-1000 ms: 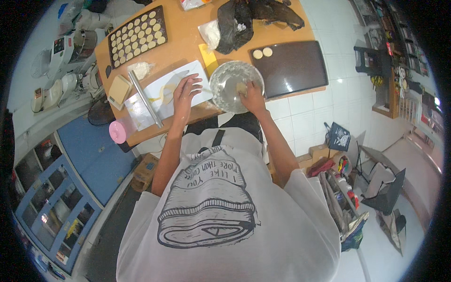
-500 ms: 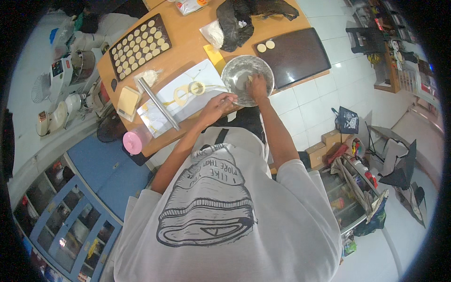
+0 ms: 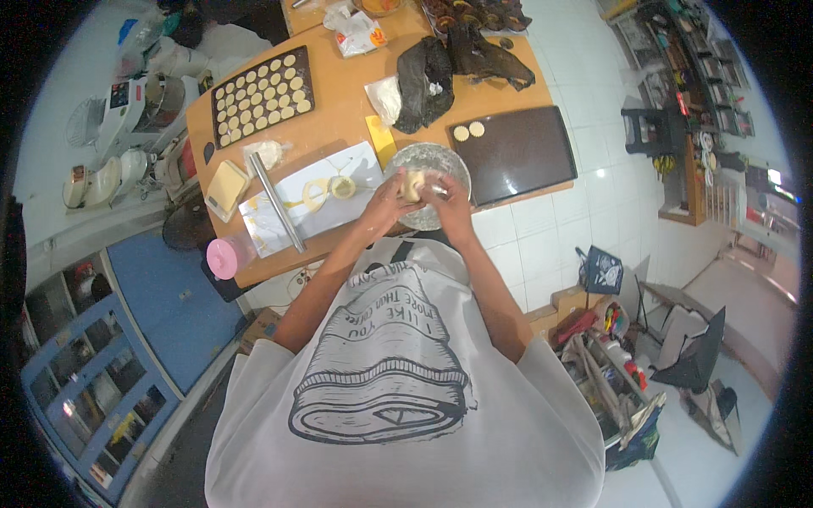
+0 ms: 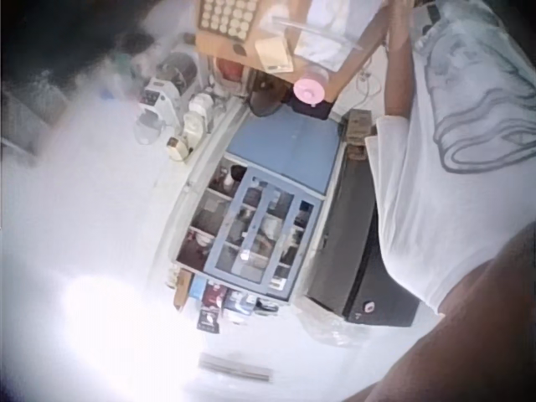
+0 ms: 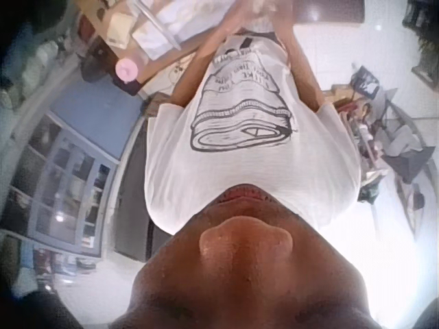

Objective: The person uses a rolling pin to flatten pieces of dough on a board, then rolls small portions into balls by hand and places them onto a baking tray.

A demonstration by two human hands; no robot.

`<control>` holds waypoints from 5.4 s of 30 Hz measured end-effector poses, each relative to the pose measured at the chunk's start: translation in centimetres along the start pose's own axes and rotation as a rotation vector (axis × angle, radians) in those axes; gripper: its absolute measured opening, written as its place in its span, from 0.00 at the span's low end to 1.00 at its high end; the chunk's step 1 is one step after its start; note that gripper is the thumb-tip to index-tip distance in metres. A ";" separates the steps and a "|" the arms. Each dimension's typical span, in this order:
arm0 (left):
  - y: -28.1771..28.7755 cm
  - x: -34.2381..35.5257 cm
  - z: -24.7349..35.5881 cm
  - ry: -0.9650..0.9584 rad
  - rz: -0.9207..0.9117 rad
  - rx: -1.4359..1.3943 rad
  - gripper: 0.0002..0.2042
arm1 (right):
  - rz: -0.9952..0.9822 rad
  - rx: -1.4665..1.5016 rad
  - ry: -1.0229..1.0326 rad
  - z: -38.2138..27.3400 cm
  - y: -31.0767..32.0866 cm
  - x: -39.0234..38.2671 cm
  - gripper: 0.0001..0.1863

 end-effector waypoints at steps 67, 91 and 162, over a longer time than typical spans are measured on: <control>-9.1 -2.9 5.1 -0.169 -0.030 -0.364 0.31 | 0.096 -0.713 0.679 -13.9 -4.1 -0.5 0.18; -2.4 -2.5 4.6 -0.182 0.229 -0.239 0.26 | -0.354 -0.631 0.538 -12.1 -5.4 -1.9 0.21; 0.6 0.1 -3.0 -0.405 0.484 0.757 0.11 | -0.330 0.358 0.035 -6.4 5.2 -2.2 0.12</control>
Point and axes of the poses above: each hand's wrist, its own x-axis towards the middle knuckle, its own y-axis out of the back of the hand, z = x × y, the point moved 7 cm from there along x, towards the middle knuckle, and after that the axes turned 4 degrees about -z, right-handed, at the moved point
